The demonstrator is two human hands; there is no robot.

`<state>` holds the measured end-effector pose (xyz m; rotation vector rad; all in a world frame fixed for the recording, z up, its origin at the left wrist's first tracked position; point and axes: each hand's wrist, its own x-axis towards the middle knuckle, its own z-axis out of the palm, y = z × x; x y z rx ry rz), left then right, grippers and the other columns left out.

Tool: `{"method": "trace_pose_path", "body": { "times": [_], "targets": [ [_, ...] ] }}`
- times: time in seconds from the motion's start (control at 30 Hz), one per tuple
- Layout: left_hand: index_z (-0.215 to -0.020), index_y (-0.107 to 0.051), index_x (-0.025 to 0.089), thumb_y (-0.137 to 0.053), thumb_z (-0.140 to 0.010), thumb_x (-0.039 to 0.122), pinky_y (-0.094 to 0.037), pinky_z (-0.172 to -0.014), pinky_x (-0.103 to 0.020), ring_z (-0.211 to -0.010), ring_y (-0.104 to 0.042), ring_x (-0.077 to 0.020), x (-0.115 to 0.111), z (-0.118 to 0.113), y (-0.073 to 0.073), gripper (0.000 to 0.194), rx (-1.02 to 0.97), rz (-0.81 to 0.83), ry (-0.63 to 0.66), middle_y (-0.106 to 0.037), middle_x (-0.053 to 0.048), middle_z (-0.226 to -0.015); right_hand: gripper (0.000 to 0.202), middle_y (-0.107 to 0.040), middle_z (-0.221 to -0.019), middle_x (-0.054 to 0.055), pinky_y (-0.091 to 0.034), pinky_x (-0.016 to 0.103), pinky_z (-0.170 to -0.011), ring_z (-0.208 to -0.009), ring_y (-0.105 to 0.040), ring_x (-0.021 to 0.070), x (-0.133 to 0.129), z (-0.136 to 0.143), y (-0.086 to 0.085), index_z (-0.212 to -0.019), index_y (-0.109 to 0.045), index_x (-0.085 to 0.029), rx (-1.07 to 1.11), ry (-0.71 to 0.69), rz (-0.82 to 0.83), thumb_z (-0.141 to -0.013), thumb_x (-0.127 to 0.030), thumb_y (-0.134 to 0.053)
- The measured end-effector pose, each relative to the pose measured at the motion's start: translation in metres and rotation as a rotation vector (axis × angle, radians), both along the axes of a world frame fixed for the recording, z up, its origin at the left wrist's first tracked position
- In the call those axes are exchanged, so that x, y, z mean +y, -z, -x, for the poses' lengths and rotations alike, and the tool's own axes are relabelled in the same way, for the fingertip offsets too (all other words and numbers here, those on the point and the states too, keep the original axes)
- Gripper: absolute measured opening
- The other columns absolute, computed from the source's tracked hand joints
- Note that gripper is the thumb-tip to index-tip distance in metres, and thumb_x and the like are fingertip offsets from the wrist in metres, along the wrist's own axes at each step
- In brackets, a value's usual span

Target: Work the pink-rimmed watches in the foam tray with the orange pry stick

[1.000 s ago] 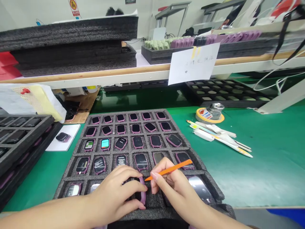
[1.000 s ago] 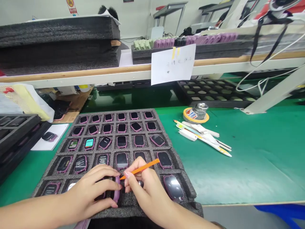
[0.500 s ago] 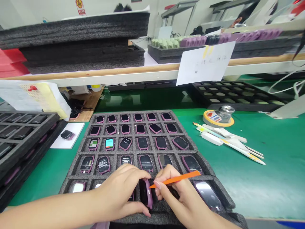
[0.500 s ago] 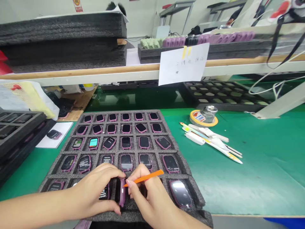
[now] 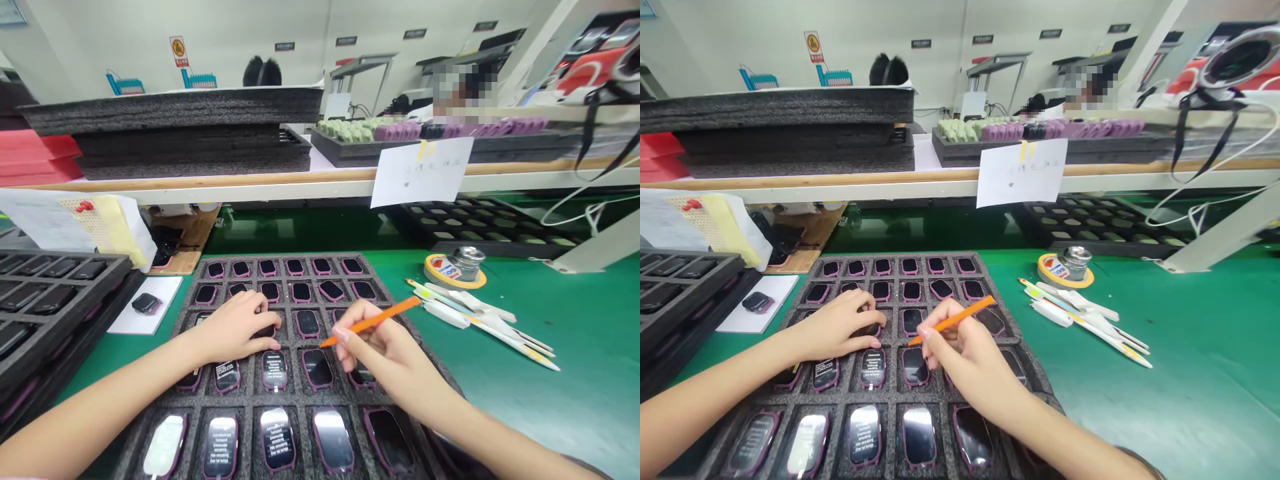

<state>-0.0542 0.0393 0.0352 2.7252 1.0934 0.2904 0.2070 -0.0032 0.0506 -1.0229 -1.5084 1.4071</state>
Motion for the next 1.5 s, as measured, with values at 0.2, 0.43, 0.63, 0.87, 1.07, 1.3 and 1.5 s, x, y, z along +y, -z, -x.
{"method": "trace_pose_path", "body": {
  "times": [0.2,0.43,0.63,0.87,1.07,1.3,1.5],
  "targets": [
    [-0.109,-0.062,0.022,-0.066,-0.092,0.04,-0.05,-0.092,-0.038,-0.105,-0.061,-0.024,-0.005,0.011,0.006,0.026,-0.153,0.056,-0.04,-0.068,-0.006,-0.108,0.042,-0.061,-0.066,-0.004,-0.048,0.024,-0.054,-0.053,-0.057,0.0096,0.044,0.037,0.011,-0.083,-0.051,-0.021,0.048,-0.01,-0.022,-0.082,-0.059,-0.07],
    [-0.105,-0.059,0.023,-0.075,-0.084,0.042,-0.053,-0.092,-0.039,-0.103,-0.066,-0.0241,-0.007,0.016,0.022,0.033,-0.299,0.096,-0.144,-0.07,-0.005,-0.108,0.046,-0.059,-0.065,-0.005,-0.05,0.026,-0.053,-0.053,-0.059,0.0113,0.064,0.074,0.051,-0.087,-0.043,-0.024,0.105,-0.056,-0.029,-0.086,-0.068,-0.058],
    [-0.115,-0.047,0.024,-0.086,-0.072,0.04,-0.056,-0.093,-0.038,-0.103,-0.069,-0.0229,-0.008,0.013,0.024,0.06,-0.366,0.168,-0.264,-0.07,-0.005,-0.111,0.045,-0.06,-0.066,-0.004,-0.051,0.026,-0.055,-0.055,-0.06,0.0117,0.063,0.074,0.061,-0.086,-0.045,-0.023,0.072,-0.12,-0.039,-0.088,-0.066,-0.057],
    [-0.113,-0.048,0.025,-0.084,-0.074,0.04,-0.055,-0.095,-0.043,-0.105,-0.068,-0.0245,-0.007,0.013,0.025,0.056,-0.379,0.219,-0.262,-0.069,-0.004,-0.111,0.04,-0.058,-0.068,-0.005,-0.053,0.029,-0.06,-0.058,-0.06,0.0125,0.061,0.072,0.058,-0.09,-0.044,-0.024,0.014,-0.119,-0.072,-0.093,-0.062,-0.054],
    [-0.114,-0.047,0.024,-0.084,-0.074,0.04,-0.055,-0.092,-0.044,-0.104,-0.067,-0.0255,-0.006,0.013,0.028,0.057,-0.375,0.205,-0.255,-0.068,-0.005,-0.111,0.032,-0.057,-0.069,-0.004,-0.052,0.029,-0.059,-0.059,-0.06,0.0127,0.058,0.072,0.057,-0.088,-0.043,-0.024,-0.034,-0.111,-0.113,-0.096,-0.054,-0.053],
    [-0.104,-0.061,0.023,-0.065,-0.092,0.041,-0.05,-0.091,-0.044,-0.102,-0.061,-0.025,-0.027,-0.001,0.007,0.023,-0.295,0.067,-0.085,-0.063,-0.006,-0.105,0.032,-0.058,-0.068,-0.004,-0.051,0.029,-0.059,-0.058,-0.059,0.0136,0.057,0.073,0.055,-0.086,-0.043,-0.024,-0.037,-0.095,-0.13,-0.094,-0.052,-0.056],
    [-0.1,-0.065,0.018,-0.063,-0.09,0.049,-0.05,-0.091,-0.054,-0.111,-0.057,-0.0353,-0.059,-0.009,0.006,0.033,-0.078,-0.053,0.063,-0.06,-0.016,-0.118,0.04,-0.058,-0.07,-0.004,-0.052,0.028,-0.059,-0.058,-0.06,0.0125,0.052,0.065,0.045,-0.087,-0.044,-0.024,0.027,-0.051,-0.094,-0.091,-0.063,-0.054]
  ]
}}
